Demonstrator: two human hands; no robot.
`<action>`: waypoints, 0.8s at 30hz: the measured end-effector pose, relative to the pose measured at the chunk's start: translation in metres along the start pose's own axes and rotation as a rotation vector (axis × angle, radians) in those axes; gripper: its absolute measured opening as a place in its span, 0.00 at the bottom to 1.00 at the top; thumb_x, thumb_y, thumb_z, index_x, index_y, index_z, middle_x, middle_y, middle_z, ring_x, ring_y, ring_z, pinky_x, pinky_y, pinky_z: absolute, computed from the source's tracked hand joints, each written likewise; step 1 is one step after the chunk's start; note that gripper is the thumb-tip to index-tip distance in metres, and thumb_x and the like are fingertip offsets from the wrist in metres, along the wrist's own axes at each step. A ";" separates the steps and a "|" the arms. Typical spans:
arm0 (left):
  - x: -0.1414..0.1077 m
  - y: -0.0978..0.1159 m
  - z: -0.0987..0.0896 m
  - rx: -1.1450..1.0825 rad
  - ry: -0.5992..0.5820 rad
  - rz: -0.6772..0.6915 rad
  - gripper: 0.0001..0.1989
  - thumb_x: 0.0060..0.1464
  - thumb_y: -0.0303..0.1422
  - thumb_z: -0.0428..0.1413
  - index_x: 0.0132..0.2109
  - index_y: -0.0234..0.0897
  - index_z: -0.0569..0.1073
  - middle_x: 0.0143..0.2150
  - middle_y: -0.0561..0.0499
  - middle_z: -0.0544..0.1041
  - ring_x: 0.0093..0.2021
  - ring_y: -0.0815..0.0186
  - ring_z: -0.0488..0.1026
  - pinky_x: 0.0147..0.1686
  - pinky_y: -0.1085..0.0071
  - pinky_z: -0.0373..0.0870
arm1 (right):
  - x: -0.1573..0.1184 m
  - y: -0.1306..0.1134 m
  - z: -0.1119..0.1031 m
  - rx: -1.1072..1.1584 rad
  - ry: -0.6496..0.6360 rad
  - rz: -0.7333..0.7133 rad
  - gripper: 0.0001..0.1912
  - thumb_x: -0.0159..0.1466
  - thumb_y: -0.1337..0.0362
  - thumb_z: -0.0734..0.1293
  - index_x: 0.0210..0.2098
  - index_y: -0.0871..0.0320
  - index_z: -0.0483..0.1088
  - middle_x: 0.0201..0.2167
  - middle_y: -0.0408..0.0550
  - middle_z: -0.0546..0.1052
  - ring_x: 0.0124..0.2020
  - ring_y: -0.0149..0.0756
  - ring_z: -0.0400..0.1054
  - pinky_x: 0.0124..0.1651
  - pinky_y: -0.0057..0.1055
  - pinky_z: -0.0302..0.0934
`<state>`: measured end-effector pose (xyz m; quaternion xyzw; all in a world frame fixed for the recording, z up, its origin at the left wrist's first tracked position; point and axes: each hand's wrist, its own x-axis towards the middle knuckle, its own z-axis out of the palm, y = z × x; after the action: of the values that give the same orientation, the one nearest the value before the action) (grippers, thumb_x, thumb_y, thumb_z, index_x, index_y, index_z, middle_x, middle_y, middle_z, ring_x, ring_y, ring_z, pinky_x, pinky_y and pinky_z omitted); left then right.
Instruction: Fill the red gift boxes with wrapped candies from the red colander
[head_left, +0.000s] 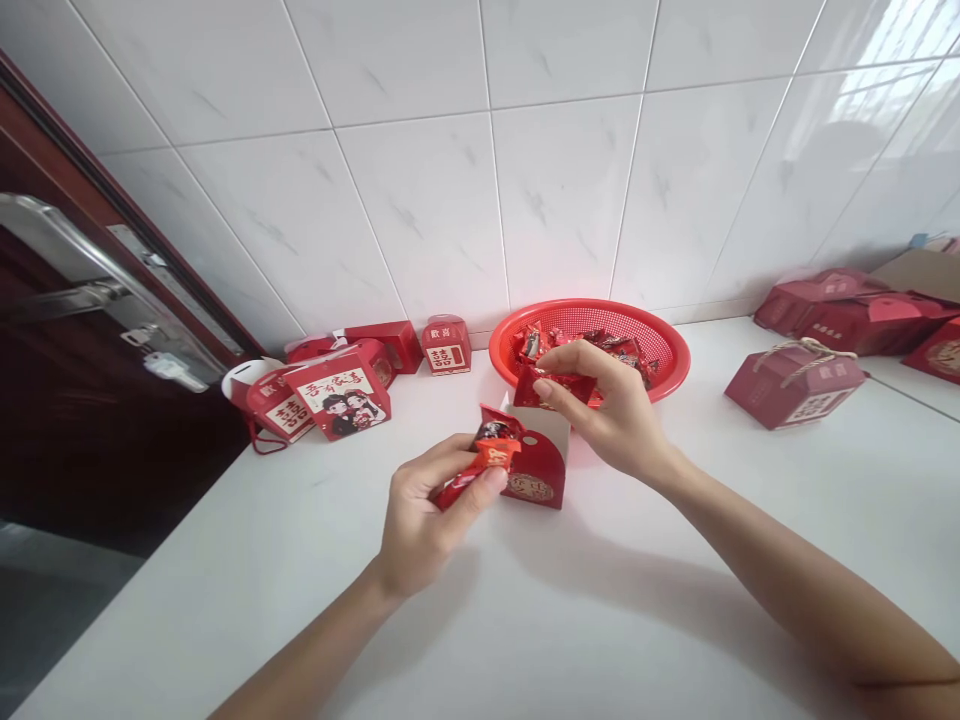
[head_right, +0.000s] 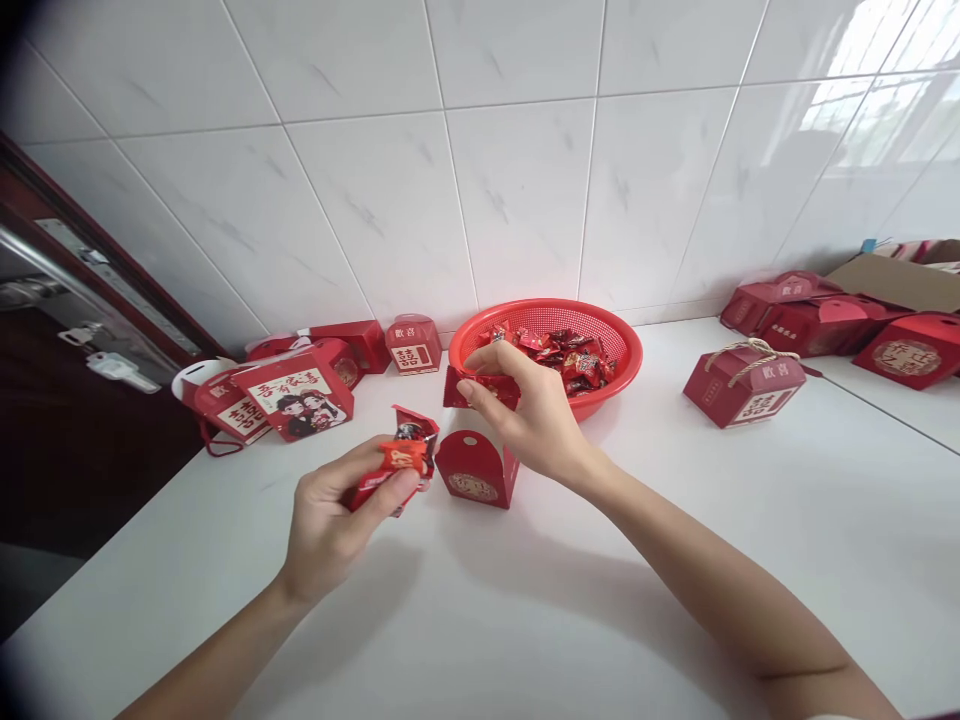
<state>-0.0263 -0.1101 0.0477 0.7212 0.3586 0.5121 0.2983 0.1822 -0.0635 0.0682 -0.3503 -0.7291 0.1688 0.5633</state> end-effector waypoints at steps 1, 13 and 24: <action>0.001 -0.001 0.000 0.039 -0.040 0.083 0.06 0.60 0.29 0.60 0.36 0.38 0.82 0.33 0.51 0.79 0.30 0.69 0.75 0.28 0.76 0.73 | 0.000 0.001 0.000 0.012 -0.021 0.036 0.04 0.66 0.64 0.68 0.40 0.56 0.71 0.39 0.46 0.80 0.40 0.36 0.75 0.40 0.30 0.70; 0.008 -0.005 0.013 0.323 -0.527 0.422 0.13 0.62 0.26 0.54 0.47 0.41 0.82 0.41 0.50 0.84 0.42 0.63 0.79 0.67 0.52 0.60 | 0.000 0.001 0.005 0.056 -0.145 0.174 0.04 0.65 0.67 0.66 0.38 0.58 0.74 0.37 0.47 0.81 0.38 0.37 0.76 0.41 0.34 0.70; 0.013 -0.002 0.012 0.424 -0.632 0.374 0.13 0.61 0.24 0.55 0.46 0.44 0.81 0.44 0.54 0.84 0.50 0.62 0.77 0.66 0.57 0.57 | -0.001 0.011 0.013 0.157 -0.170 0.233 0.01 0.61 0.70 0.68 0.33 0.58 0.71 0.32 0.44 0.78 0.33 0.34 0.74 0.37 0.32 0.70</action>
<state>-0.0121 -0.0988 0.0493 0.9408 0.2098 0.2262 0.1407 0.1732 -0.0543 0.0566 -0.3718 -0.7131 0.3186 0.5017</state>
